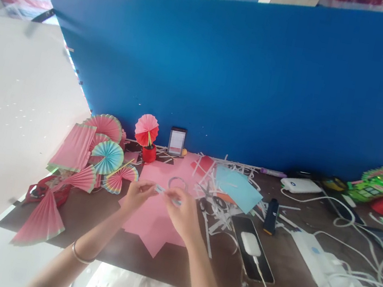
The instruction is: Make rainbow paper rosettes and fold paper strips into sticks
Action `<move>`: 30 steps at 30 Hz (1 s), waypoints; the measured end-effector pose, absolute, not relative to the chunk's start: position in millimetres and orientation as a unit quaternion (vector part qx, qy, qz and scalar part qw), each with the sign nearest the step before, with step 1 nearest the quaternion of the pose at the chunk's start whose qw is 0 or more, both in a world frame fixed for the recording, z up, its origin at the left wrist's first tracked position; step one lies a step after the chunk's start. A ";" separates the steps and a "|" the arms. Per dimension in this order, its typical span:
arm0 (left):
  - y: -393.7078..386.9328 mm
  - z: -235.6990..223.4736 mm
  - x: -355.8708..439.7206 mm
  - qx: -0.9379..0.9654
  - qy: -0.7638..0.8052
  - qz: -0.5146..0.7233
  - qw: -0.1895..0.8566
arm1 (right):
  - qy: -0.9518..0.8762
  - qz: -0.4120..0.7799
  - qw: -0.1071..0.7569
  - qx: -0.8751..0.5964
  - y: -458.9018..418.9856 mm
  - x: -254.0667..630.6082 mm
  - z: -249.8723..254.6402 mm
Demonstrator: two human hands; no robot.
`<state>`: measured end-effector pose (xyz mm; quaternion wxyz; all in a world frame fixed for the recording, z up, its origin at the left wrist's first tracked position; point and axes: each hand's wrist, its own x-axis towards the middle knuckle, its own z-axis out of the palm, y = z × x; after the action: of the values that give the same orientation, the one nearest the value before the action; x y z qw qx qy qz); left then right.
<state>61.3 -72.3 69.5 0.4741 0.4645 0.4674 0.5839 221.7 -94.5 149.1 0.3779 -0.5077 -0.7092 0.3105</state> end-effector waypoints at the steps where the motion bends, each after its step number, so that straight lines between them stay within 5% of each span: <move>1: -74.3 71.5 62.2 0.467 0.462 0.589 0.470 | -0.699 0.345 0.367 -0.507 -93.5 219.8 148.6; 30: -96.8 98.9 73.3 0.485 0.464 0.571 0.472 | -0.691 0.317 0.372 -0.532 -82.3 206.1 132.7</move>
<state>73.3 -96.8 98.9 0.4724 0.4855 0.4636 0.5712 206.1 -82.3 132.7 0.3720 -0.5322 -0.6912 0.3171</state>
